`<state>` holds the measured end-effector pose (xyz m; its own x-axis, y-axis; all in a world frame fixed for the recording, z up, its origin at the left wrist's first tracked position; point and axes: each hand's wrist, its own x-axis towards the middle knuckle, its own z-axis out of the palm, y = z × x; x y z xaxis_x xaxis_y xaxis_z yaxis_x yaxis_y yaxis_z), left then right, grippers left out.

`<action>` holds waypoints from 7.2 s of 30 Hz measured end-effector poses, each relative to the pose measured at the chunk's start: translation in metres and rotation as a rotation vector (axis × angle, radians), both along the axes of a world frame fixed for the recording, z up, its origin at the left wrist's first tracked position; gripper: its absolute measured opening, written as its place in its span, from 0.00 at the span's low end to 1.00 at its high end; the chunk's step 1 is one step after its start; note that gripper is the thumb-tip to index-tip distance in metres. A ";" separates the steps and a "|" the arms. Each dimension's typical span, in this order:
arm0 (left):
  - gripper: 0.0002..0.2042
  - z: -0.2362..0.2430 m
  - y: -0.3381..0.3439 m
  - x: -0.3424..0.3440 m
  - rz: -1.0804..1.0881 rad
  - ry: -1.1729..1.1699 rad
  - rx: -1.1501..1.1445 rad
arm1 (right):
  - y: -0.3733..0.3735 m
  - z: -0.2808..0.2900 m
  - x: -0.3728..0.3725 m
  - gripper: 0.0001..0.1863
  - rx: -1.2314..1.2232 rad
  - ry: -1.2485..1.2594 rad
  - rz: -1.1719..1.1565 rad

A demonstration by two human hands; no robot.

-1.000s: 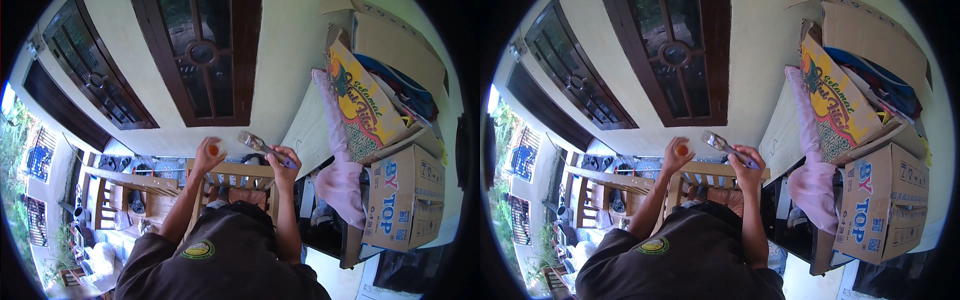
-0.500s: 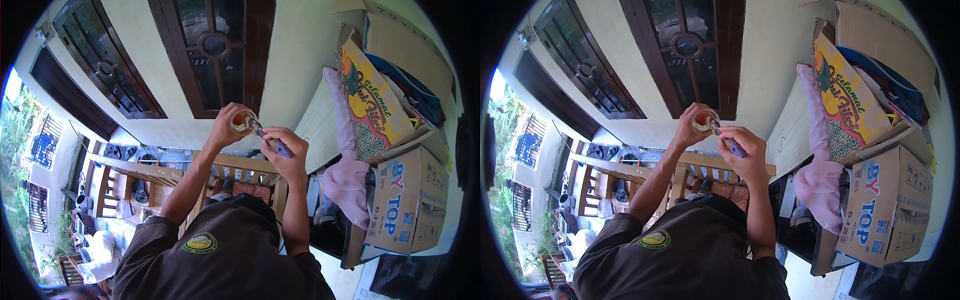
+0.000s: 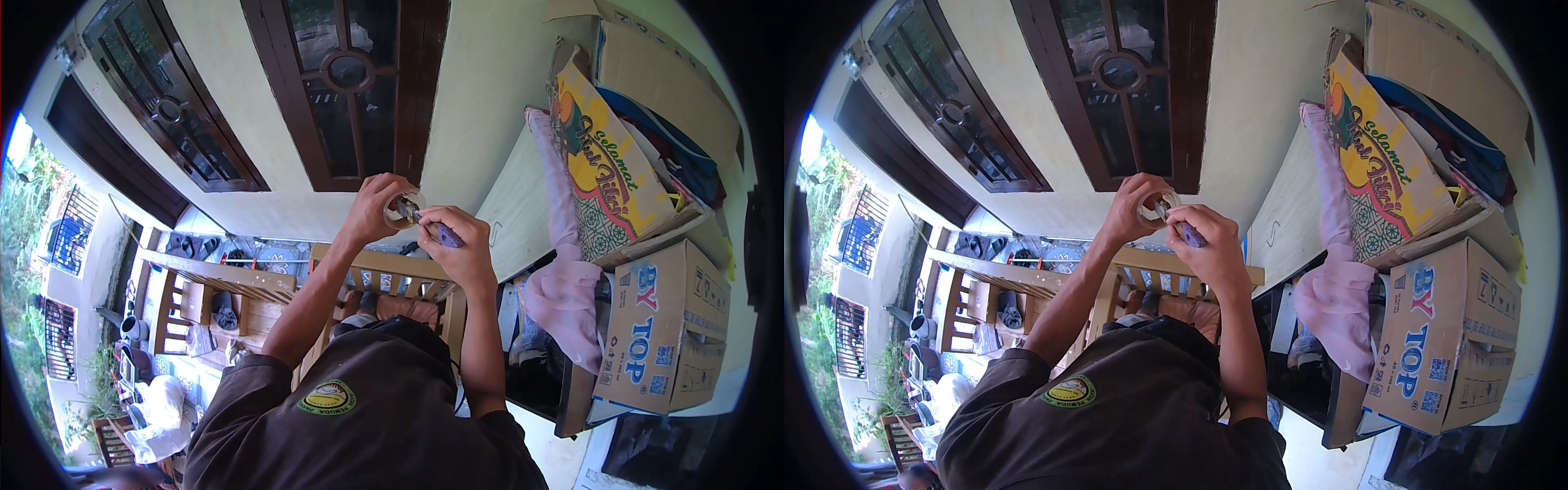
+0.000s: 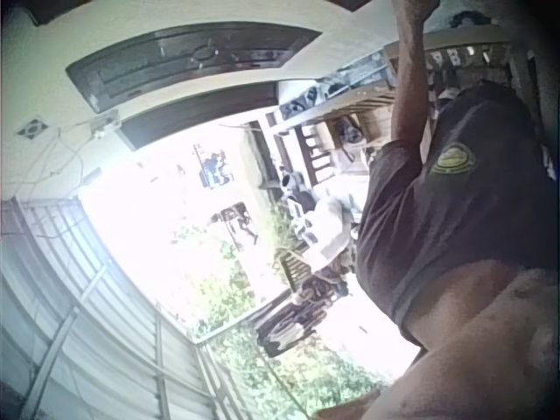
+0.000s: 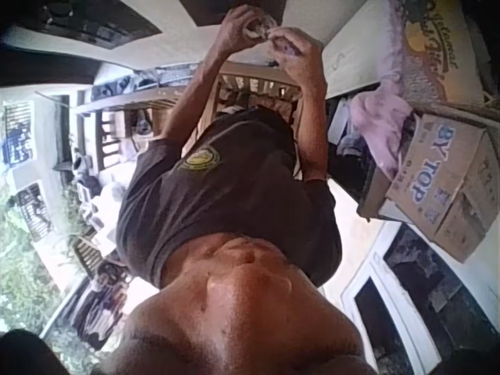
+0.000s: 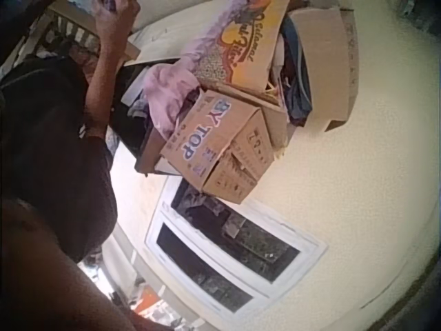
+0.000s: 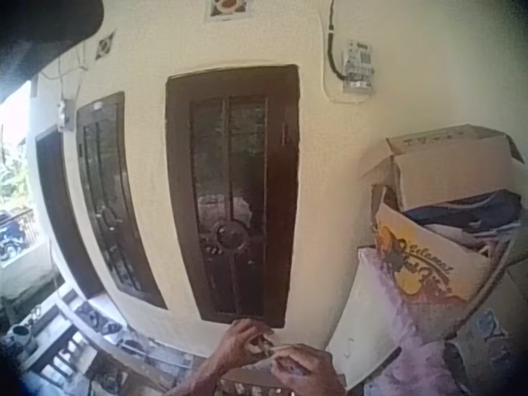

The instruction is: The person applies paint or varnish to a wooden door frame with a paint brush.

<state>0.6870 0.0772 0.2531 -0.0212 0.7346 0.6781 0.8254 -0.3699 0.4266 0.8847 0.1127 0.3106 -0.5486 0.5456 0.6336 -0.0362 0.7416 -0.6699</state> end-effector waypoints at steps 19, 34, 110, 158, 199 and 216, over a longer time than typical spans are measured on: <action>0.24 -0.009 0.028 0.016 0.001 -0.484 -0.057 | 0.039 -0.097 0.005 0.14 -1.258 0.892 0.032; 0.24 -0.007 0.119 -0.030 0.042 -0.599 0.052 | 0.092 -0.079 -0.054 0.15 -1.123 0.729 -0.024; 0.19 -0.087 0.012 -0.183 0.382 -0.785 -0.002 | 0.310 -0.093 -0.229 0.12 0.382 0.582 -0.566; 0.18 -0.090 0.029 -0.180 0.337 -0.858 -0.055 | 0.358 0.010 -0.226 0.12 0.566 0.740 -0.620; 0.21 -0.093 0.028 -0.179 0.354 -0.878 -0.146 | 0.329 -0.090 -0.216 0.13 0.385 0.565 -0.612; 0.24 -0.144 -0.020 -0.122 0.314 -0.974 -0.283 | 0.022 -0.305 -0.011 0.12 -0.349 0.045 -0.503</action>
